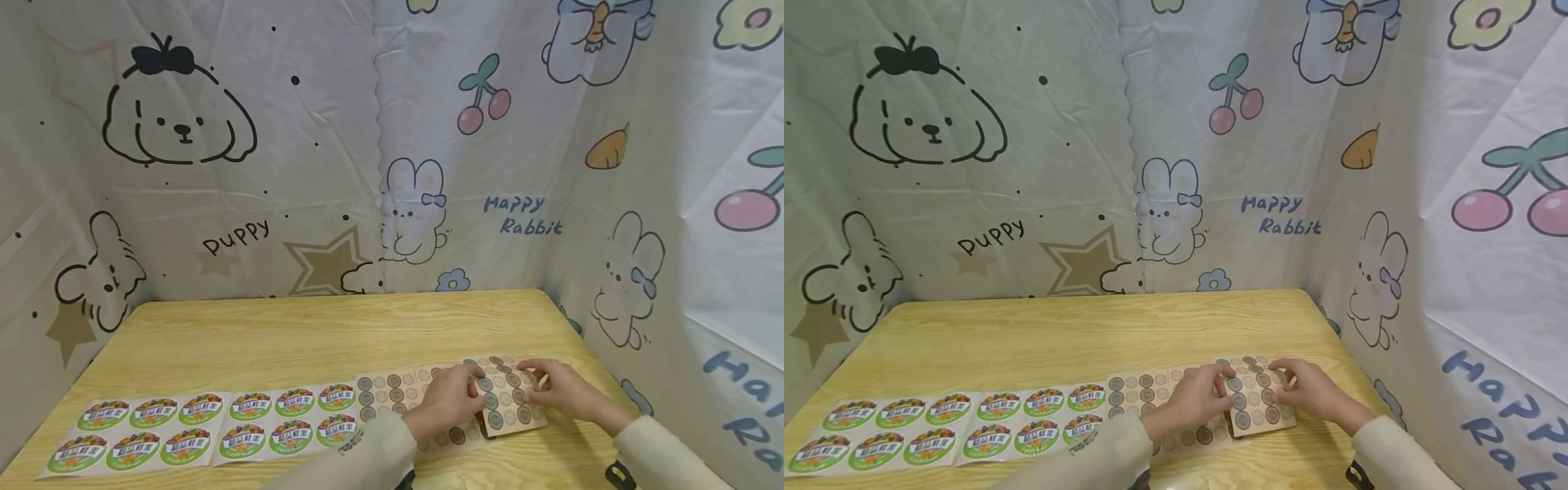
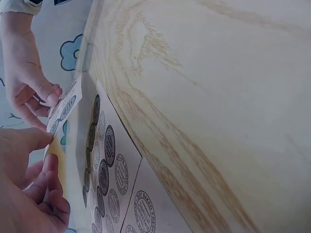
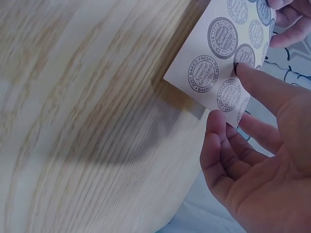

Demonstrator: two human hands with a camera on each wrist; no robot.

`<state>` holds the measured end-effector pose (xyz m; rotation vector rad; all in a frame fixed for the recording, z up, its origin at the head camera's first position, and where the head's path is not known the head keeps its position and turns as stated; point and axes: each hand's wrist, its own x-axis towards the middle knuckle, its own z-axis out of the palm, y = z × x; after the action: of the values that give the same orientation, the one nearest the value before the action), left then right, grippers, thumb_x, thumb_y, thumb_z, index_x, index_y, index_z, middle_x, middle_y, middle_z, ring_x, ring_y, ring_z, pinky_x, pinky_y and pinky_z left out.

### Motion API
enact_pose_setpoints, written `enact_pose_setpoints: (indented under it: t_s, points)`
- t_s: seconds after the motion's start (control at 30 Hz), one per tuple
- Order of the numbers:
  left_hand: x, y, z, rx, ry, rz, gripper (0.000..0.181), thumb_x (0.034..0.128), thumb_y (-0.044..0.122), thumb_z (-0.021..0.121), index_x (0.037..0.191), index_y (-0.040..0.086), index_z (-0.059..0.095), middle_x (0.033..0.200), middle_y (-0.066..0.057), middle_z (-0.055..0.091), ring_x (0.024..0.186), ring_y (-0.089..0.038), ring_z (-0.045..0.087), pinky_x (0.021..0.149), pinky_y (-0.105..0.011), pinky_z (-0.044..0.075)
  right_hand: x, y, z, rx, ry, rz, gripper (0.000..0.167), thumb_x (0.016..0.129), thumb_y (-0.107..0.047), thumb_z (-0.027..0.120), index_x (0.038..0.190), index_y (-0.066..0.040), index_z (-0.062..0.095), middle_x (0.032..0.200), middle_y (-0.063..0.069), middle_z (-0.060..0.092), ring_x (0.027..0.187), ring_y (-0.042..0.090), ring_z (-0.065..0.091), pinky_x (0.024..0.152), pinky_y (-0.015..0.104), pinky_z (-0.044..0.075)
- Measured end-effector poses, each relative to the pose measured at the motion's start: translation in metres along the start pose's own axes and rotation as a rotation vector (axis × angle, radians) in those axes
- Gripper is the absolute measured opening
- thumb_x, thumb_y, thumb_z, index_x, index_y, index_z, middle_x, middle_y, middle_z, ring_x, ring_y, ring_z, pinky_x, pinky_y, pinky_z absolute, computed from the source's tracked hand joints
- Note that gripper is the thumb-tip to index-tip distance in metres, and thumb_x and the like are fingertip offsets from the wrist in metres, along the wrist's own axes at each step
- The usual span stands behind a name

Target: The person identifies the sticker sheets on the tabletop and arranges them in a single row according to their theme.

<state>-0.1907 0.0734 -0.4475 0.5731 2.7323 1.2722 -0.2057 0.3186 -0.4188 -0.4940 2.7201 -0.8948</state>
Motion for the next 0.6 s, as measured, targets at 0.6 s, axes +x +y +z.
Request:
enact_pose_setpoints:
  t_s: [0.6]
  points:
    - [0.002,0.009,0.012,0.193,-0.077,0.027,0.047,0.0919,0.017,0.072,0.138,0.016,0.062,0.069,0.013,0.051,0.057,-0.002,0.045,0.05,-0.018,0.036,-0.004,0.014,-0.003,-0.058,-0.017,-0.01,0.057,0.088,-0.017,0.078,0.133,0.01,0.055,0.094,0.008,0.061,0.068,0.007,0.055,0.058,0.023,0.048]
